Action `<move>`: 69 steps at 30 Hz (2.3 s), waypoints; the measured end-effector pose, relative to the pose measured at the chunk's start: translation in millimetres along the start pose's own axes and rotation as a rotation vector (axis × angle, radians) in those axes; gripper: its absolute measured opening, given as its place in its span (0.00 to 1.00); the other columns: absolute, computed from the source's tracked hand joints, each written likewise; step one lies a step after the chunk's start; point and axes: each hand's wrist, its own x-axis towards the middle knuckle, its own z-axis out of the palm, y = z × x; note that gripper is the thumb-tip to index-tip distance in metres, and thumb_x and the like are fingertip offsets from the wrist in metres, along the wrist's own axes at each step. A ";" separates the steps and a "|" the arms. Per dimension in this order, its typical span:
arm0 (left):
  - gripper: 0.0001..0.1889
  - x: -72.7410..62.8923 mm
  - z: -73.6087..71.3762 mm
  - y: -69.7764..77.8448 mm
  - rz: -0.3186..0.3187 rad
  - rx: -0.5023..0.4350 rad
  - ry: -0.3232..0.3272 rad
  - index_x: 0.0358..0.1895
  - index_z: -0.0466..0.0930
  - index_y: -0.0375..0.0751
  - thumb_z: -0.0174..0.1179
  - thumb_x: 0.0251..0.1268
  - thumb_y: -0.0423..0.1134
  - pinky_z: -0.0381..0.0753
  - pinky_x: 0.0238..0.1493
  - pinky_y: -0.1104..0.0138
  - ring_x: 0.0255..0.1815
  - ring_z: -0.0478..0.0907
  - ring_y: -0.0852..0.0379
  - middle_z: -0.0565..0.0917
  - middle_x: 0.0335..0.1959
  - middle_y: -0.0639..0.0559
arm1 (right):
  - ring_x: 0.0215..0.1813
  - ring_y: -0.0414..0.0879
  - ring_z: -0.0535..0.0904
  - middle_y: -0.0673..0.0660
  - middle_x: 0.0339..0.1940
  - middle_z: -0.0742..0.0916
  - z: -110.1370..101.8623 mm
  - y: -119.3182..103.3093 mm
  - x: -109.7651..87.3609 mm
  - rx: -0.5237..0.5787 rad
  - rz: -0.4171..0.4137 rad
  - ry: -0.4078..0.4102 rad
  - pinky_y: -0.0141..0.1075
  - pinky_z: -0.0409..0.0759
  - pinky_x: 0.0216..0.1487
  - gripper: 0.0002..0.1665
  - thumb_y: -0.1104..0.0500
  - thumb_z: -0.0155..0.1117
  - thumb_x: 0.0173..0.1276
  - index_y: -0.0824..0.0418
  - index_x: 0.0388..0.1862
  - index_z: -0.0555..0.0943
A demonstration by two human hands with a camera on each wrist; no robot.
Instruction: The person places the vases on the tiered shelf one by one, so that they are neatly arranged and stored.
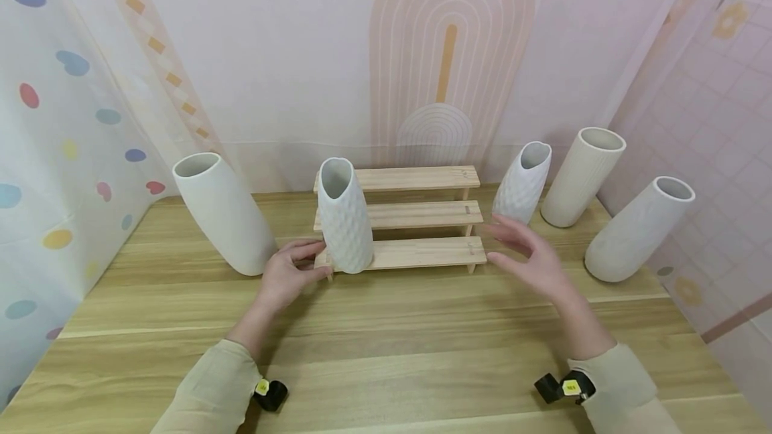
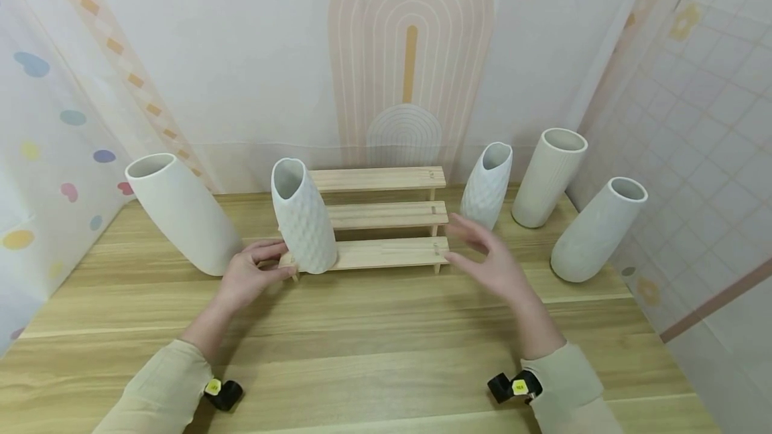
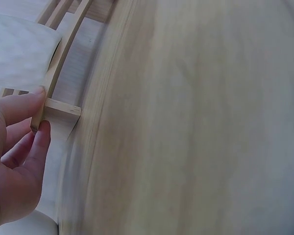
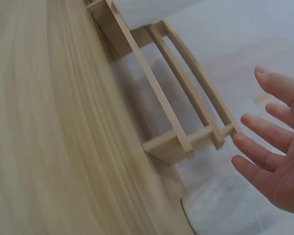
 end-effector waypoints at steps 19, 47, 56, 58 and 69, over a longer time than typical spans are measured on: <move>0.26 0.7 0.0 0.6 0.000 0.002 0.000 0.58 0.80 0.27 0.74 0.55 0.31 0.82 0.50 0.70 0.53 0.79 0.44 0.76 0.61 0.40 | 0.54 0.30 0.78 0.54 0.54 0.86 -38.1 14.8 -5.3 -0.034 0.032 0.184 0.21 0.73 0.58 0.32 0.74 0.67 0.64 0.73 0.67 0.70; 0.27 -1.1 -0.9 4.8 0.011 -0.018 0.003 0.58 0.79 0.26 0.74 0.54 0.31 0.82 0.53 0.58 0.53 0.79 0.41 0.75 0.61 0.36 | 0.70 0.63 0.66 0.69 0.70 0.71 -57.7 24.4 47.9 -0.035 0.236 0.213 0.58 0.65 0.69 0.53 0.60 0.71 0.65 0.55 0.82 0.52; 0.26 -0.4 -0.2 4.1 0.006 -0.013 0.006 0.58 0.80 0.27 0.74 0.54 0.31 0.83 0.53 0.59 0.52 0.79 0.43 0.76 0.61 0.38 | 0.64 0.52 0.71 0.65 0.68 0.74 -52.4 20.7 67.2 0.004 0.253 0.281 0.44 0.72 0.65 0.48 0.60 0.72 0.64 0.55 0.79 0.59; 0.27 -1.0 -0.3 5.1 0.004 -0.019 0.008 0.58 0.80 0.28 0.75 0.54 0.31 0.82 0.53 0.59 0.52 0.79 0.43 0.76 0.61 0.38 | 0.60 0.49 0.73 0.64 0.66 0.75 -51.1 19.2 71.1 -0.011 0.247 0.299 0.40 0.73 0.62 0.46 0.59 0.72 0.63 0.56 0.77 0.61; 0.26 -1.7 0.5 6.6 0.003 -0.023 0.010 0.57 0.80 0.27 0.74 0.53 0.30 0.83 0.53 0.59 0.52 0.79 0.42 0.76 0.60 0.38 | 0.56 0.44 0.73 0.61 0.65 0.76 -49.2 18.6 76.8 -0.055 0.276 0.340 0.38 0.74 0.59 0.44 0.60 0.73 0.63 0.59 0.75 0.64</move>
